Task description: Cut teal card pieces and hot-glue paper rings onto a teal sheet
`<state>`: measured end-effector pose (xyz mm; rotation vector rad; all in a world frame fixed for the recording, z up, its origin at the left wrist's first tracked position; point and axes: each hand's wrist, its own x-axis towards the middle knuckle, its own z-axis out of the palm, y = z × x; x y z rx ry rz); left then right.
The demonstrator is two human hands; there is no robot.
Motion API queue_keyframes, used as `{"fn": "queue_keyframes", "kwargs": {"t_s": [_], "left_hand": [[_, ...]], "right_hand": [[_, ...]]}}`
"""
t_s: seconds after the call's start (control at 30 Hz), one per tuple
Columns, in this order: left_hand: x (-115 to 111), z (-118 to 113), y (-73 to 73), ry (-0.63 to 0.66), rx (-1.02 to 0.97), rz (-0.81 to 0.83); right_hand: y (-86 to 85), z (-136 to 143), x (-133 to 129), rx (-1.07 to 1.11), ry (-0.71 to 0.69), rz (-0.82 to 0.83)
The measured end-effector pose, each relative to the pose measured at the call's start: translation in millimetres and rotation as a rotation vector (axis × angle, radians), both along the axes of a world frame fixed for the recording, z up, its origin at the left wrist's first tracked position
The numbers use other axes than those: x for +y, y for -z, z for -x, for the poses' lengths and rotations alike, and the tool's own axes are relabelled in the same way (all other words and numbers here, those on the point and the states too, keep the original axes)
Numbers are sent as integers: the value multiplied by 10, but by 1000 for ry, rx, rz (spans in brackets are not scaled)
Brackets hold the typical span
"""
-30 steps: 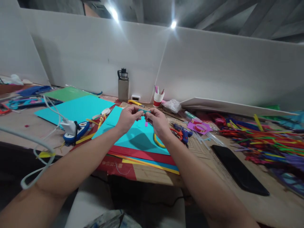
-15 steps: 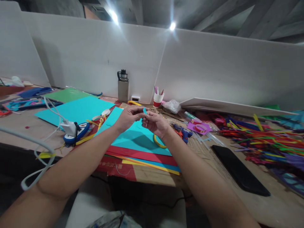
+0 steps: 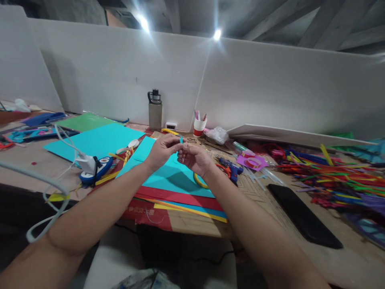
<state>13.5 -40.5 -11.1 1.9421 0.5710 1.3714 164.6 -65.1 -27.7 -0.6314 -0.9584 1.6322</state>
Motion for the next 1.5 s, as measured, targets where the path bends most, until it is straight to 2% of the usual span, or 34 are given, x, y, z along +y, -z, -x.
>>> {"fn": "queue_keyframes", "kwargs": {"t_s": [0.1,0.23,0.33,0.43,0.57,0.67,0.77,0.9,1.0,1.13,1.23,1.4,1.5], "left_hand": [[-6,-8,4,1,-41,74],[18,-48,49,89,-218,300],[14,-85,72,162,-345,446],[-6,-103,75,200,-387,501],[-14,-102,75,240,-394,520],[-7,-93,84,181,-372,496],[-8,-83,96,16,-289,361],[-43,-76,84,-171,-159,214],[-80,-76,46,-193,-111,189],[-101,-75,1,-162,-115,202],[-98,-70,1,-151,-127,212],[-86,-74,61,-132,-114,171],[-78,-94,94,-93,-171,218]], "right_hand": [[5,47,-17,-51,154,-143],[14,102,-53,-210,402,-343],[13,119,-85,-358,529,-412],[-1,130,-123,-442,600,-440],[-23,155,-163,-451,625,-433],[-18,164,-151,-426,599,-405],[11,153,-96,-297,448,-306],[51,120,-19,-62,199,-58],[62,106,4,35,146,38],[60,111,-2,69,129,72],[58,132,-24,22,186,28],[71,199,-86,-117,492,-197],[90,241,-119,-183,591,-259]]}}
